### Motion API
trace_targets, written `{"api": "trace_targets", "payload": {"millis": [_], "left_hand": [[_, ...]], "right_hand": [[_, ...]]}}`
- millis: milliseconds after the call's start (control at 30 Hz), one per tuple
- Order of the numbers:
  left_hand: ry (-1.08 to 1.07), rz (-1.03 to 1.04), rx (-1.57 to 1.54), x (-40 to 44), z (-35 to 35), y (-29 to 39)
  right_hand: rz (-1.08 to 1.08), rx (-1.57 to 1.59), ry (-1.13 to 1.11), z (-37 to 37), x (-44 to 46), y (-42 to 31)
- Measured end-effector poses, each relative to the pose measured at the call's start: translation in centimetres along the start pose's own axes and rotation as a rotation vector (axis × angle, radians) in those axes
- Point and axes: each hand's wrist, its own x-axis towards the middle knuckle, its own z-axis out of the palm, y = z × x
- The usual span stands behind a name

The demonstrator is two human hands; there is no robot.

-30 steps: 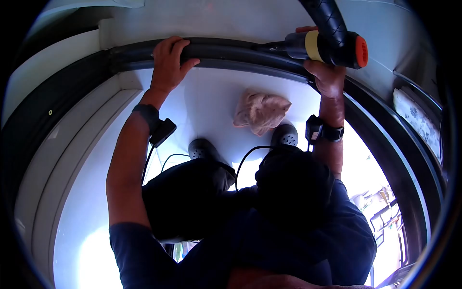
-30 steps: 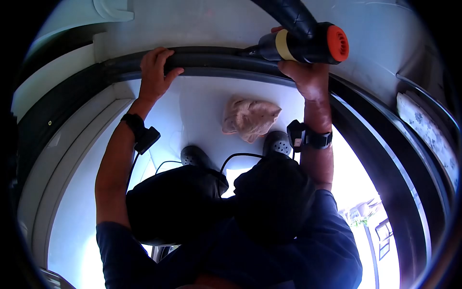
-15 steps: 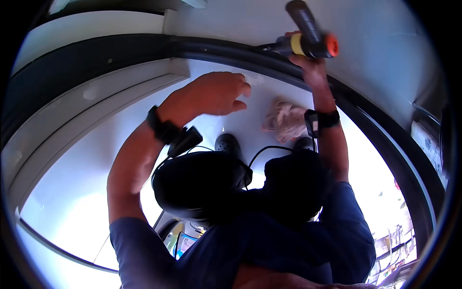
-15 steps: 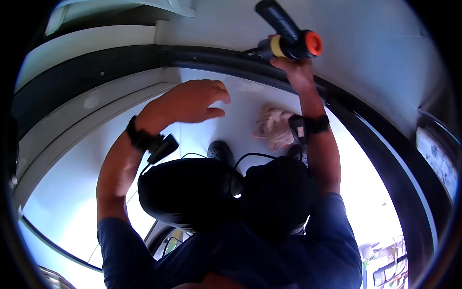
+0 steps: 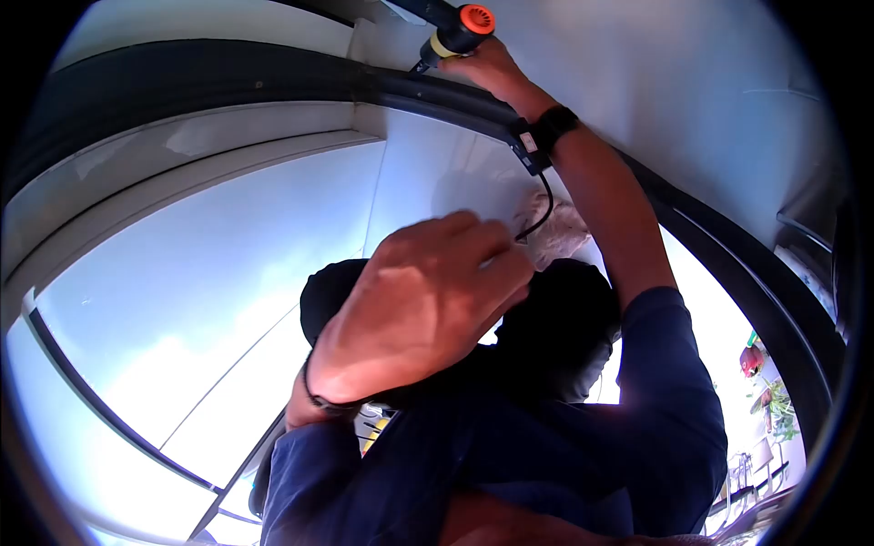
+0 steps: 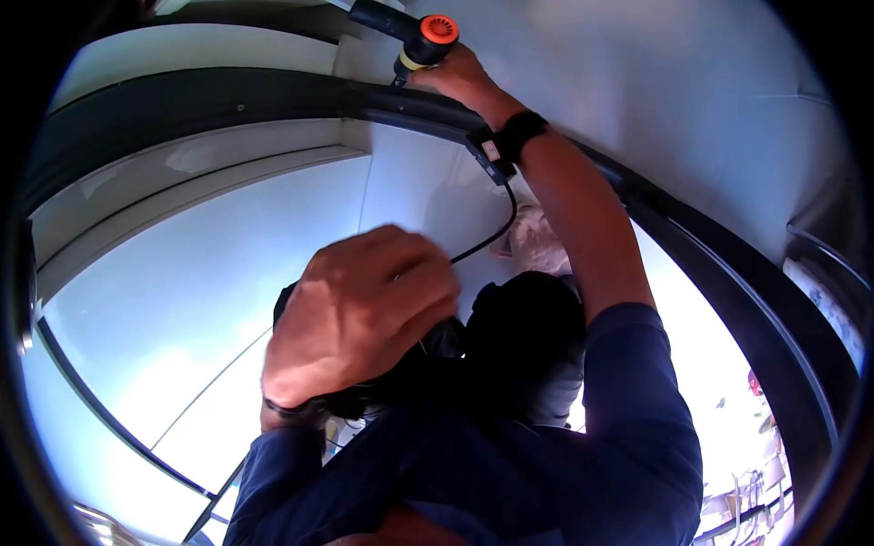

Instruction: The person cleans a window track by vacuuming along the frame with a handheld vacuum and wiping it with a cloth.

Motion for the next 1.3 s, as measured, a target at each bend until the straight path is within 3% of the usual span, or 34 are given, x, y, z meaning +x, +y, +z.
{"api": "trace_targets", "payload": {"millis": [167,233,433,533,700,1067,1300], "left_hand": [[0.128,0.014,-0.009,1.1,1.0,1.5],[0.233,0.029,-0.276,1.2,1.4,2.2],[0.330,0.031,-0.355,1.6,5.7,-0.5],[0.322,-0.066,-0.859,2.6,6.2,-0.4],[0.319,-0.040,-0.894,3.7,6.9,-0.1],[0.370,0.079,-0.988,2.2,6.0,-0.4],[0.380,0.111,-0.980,1.7,5.2,-0.4]], "right_hand": [[-0.010,0.014,-0.032,1.2,0.6,-1.2],[0.015,0.051,-0.038,1.9,1.1,-0.8],[0.084,0.066,0.005,3.7,2.1,0.1],[0.092,0.087,0.037,4.0,2.5,2.1],[0.074,0.003,0.016,4.3,2.9,3.8],[-0.103,-0.215,-0.019,5.0,1.8,-0.5],[-0.256,-0.038,-0.039,5.3,1.9,0.1]]}}
